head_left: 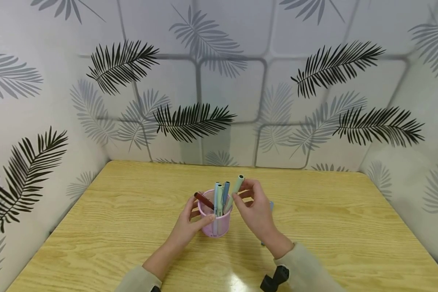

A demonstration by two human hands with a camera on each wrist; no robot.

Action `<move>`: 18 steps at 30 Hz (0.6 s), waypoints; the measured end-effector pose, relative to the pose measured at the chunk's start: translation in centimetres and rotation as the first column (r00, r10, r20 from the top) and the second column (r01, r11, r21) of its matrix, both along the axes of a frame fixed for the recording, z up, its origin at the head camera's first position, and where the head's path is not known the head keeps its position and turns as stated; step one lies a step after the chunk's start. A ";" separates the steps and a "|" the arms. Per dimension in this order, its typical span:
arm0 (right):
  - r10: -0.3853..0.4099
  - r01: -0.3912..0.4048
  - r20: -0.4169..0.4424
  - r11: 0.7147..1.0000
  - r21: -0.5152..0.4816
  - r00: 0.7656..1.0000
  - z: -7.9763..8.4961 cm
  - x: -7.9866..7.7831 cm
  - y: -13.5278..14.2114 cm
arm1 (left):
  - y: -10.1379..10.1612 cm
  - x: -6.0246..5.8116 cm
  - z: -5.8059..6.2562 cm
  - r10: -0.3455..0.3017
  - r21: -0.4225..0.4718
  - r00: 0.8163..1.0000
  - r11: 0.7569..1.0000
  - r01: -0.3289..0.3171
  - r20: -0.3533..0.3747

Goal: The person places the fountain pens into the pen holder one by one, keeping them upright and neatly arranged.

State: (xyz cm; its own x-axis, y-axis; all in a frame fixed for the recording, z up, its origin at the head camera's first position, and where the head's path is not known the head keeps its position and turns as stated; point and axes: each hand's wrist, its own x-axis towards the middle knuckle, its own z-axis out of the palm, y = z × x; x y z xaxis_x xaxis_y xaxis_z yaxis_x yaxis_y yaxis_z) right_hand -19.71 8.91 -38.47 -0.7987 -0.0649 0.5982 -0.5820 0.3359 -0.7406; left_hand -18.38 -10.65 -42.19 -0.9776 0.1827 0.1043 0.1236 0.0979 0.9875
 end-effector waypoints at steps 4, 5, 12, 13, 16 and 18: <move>0.005 -0.005 0.008 1.000 0.014 1.000 -1.5 -0.9 0.3 | 0.0 0.0 -0.1 0.002 0.003 1.000 1.000 -0.002 0.003; 0.005 -0.005 0.006 1.000 0.018 1.000 -1.7 -1.0 0.3 | -0.1 0.0 -0.1 0.002 0.002 1.000 1.000 -0.002 0.004; -0.013 0.014 -0.021 0.999 0.045 1.000 -2.3 -0.9 0.4 | 0.0 0.0 -0.1 0.003 -0.003 1.000 1.000 -0.003 0.011; -0.016 0.017 -0.022 0.999 0.047 1.000 -2.3 -0.9 0.4 | 0.0 0.0 -0.1 0.003 -0.006 1.000 1.000 -0.003 0.010; -0.019 0.020 -0.012 0.999 0.048 1.000 -2.5 -0.9 0.4 | 0.0 0.0 -0.1 0.003 -0.007 1.000 1.000 -0.003 0.010; -0.021 0.021 0.004 0.999 0.047 1.000 -2.6 -0.9 0.5 | 0.0 0.0 -0.1 0.002 -0.007 1.000 1.000 -0.002 0.010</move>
State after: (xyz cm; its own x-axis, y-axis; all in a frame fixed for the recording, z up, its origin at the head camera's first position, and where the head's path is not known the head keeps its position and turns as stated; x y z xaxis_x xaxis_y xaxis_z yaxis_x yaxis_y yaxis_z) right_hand -20.57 9.38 -41.07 -0.8027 -0.0759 0.5915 -0.5712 0.3827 -0.7261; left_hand -18.43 -10.65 -42.31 -0.9790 0.1813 0.0928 0.1130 0.1048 0.9880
